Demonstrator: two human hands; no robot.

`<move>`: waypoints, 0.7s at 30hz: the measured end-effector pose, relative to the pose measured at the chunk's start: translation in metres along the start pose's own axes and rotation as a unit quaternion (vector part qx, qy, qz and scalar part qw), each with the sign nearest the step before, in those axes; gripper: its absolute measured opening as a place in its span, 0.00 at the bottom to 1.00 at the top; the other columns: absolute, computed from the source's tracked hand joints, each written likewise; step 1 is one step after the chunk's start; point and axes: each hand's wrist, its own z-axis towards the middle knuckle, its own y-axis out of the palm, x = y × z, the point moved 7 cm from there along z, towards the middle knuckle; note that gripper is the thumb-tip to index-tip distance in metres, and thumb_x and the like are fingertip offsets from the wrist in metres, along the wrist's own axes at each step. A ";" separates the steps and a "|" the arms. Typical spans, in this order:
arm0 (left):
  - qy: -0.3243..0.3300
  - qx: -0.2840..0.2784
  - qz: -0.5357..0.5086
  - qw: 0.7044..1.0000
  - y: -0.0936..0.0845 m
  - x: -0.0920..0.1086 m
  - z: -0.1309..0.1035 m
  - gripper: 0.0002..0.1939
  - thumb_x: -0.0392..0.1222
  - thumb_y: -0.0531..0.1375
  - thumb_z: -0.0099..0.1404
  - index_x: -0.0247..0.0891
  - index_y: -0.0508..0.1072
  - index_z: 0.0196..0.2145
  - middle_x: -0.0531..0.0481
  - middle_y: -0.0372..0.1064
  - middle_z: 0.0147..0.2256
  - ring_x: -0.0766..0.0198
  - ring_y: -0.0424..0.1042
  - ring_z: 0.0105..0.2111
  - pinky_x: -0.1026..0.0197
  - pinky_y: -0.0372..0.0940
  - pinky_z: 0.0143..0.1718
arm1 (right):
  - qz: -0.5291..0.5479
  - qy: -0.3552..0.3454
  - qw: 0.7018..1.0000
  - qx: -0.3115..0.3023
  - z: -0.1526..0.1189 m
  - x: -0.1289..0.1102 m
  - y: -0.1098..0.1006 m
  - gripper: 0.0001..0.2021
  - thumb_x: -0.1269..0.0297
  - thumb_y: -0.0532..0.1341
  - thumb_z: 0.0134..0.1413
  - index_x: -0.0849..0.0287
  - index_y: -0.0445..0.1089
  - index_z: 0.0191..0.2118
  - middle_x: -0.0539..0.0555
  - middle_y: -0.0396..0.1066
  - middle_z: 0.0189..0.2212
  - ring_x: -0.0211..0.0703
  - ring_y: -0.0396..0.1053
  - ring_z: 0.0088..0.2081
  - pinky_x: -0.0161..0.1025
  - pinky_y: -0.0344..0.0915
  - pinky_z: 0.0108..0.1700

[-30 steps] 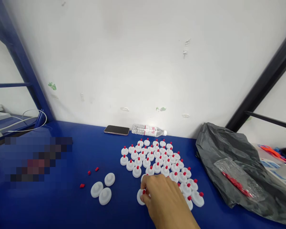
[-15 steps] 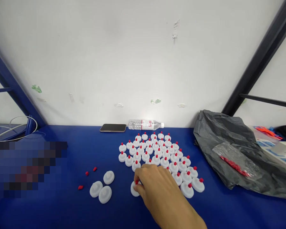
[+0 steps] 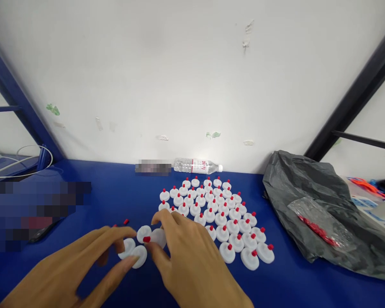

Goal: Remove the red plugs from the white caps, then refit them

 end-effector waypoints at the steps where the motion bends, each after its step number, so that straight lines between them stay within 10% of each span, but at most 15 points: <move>1: 0.032 -0.029 0.034 0.998 0.004 0.014 0.011 0.18 0.62 0.62 0.68 0.53 0.77 0.49 0.53 0.81 0.39 0.57 0.80 0.37 0.60 0.74 0.36 | -0.006 -0.026 1.000 0.003 0.000 -0.004 0.001 0.14 0.67 0.65 0.62 0.46 0.70 0.51 0.44 0.78 0.40 0.44 0.78 0.40 0.41 0.69 0.43; 6: 0.153 -0.103 0.081 0.979 0.013 0.057 0.034 0.20 0.42 0.44 0.79 0.45 0.73 0.35 0.54 0.77 0.29 0.62 0.77 0.26 0.62 0.69 0.26 | -0.050 -0.123 0.991 0.034 0.000 -0.019 0.002 0.17 0.70 0.65 0.59 0.49 0.70 0.52 0.47 0.80 0.41 0.48 0.79 0.39 0.43 0.70 0.38; 15: 0.142 -0.127 0.053 0.980 0.017 0.047 0.033 0.14 0.38 0.47 0.78 0.45 0.68 0.35 0.56 0.72 0.30 0.62 0.73 0.25 0.60 0.63 0.26 | 0.021 -0.101 0.993 0.055 0.002 -0.018 0.001 0.06 0.67 0.70 0.55 0.51 0.73 0.33 0.41 0.79 0.28 0.40 0.77 0.28 0.35 0.63 0.29; 21: 0.144 -0.093 -0.003 0.985 0.006 0.056 0.034 0.16 0.39 0.48 0.77 0.45 0.70 0.32 0.56 0.72 0.27 0.64 0.70 0.22 0.62 0.63 0.25 | 0.035 -0.137 0.985 0.096 -0.003 -0.020 -0.011 0.09 0.62 0.73 0.55 0.47 0.74 0.40 0.38 0.81 0.32 0.38 0.79 0.29 0.32 0.68 0.33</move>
